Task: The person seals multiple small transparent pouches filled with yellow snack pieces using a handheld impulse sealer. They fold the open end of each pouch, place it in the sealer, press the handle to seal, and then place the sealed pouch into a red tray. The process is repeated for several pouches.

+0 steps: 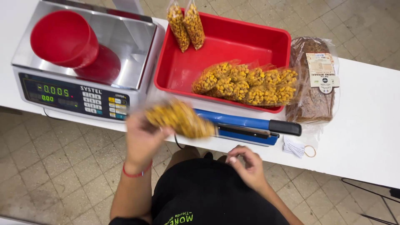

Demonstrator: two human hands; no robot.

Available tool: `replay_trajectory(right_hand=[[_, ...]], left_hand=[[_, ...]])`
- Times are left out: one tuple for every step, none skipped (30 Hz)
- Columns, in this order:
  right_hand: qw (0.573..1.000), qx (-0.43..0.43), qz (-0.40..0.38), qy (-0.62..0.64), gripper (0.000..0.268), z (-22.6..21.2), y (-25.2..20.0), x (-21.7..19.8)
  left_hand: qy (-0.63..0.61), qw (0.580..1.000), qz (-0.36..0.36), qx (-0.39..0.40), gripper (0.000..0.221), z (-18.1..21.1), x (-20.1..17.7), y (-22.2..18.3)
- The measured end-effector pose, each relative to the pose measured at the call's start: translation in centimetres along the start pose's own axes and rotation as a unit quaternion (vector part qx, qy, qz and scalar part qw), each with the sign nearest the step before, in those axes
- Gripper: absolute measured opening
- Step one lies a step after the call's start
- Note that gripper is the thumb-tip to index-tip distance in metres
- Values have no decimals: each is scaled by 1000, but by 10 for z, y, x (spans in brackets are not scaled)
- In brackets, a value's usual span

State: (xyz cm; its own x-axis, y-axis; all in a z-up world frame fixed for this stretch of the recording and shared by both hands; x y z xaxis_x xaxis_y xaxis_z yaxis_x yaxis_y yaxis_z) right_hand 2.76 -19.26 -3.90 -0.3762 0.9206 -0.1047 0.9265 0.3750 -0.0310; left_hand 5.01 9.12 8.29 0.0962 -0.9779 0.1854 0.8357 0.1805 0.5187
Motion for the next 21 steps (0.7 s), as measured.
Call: replay_trajectory(right_hand=[[1000,-4,3,2,10,-5,3,4],[999,-31,-22,-16,11,-14,6,12],[997,-57,-45,-35,13,-23,8,20],[997,-60,-40,-33,13,-28,11,21],[994,-74,-50,-64,12,-34,13,26],[990,-88,-60,-95,11,-39,16,30],[990,-91,-56,-96,11,-43,19,30],[987,-98,-74,-103,13,-46,22,33],[984,-106,-95,-110,16,-50,25,36],[983,-109,-92,-112,16,-49,27,36],[985,-91,-94,-110,15,-45,31,36],[987,-73,-95,-108,14,-40,34,38],[987,-73,-97,-109,14,-38,38,38],[987,-64,-102,-108,14,-35,41,40],[986,-57,-111,-108,14,-32,48,40],[985,-59,-115,-111,14,-28,48,41],[984,-47,-124,-115,15,-23,53,42],[983,-35,-133,-120,16,-17,59,43],[982,-43,-139,-124,16,-7,61,43],[982,-26,-144,-121,15,6,65,42],[982,-8,-148,-118,14,20,69,41]], left_hand=[[1,1000,-5,3,50,-1,3,24],[87,995,27,32,51,3,-1,50],[170,982,59,62,53,8,-4,75],[170,982,54,65,53,-12,-6,92],[205,974,44,87,52,-29,-6,110],[239,964,34,109,53,-47,-7,128],[237,965,30,113,53,-70,-9,133],[268,959,25,87,50,-97,-13,138],[299,952,21,62,46,-125,-18,145],[297,952,20,66,46,-132,-19,148],[364,930,4,53,38,-142,-20,150],[429,902,-13,40,31,-151,-23,152],[429,902,-11,40,31,-152,-23,152],[445,895,-17,14,30,-156,-25,152],[462,887,-20,-11,29,-160,-28,153],[462,887,-15,-10,29,-163,-30,150],[478,878,-30,-16,31,-167,-32,149],[493,868,-45,-22,34,-171,-34,149],[496,868,-35,-17,34,-167,-35,151],[502,863,-50,-36,34,-168,-35,152],[507,858,-66,-55,34,-168,-34,153]])
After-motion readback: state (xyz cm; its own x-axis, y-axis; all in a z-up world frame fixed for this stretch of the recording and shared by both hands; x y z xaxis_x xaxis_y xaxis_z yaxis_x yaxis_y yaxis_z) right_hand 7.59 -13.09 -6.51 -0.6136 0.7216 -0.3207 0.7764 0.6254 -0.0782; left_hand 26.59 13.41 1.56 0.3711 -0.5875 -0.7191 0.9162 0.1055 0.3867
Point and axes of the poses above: each hand's wrist, its own y-axis towards the middle knuckle, its own x-axis out of the palm, z = x × y, the point moved 7 cm from there along y, towards the middle knuckle, and after that the axes turned 13 degrees about x, right-handed, at the moved point
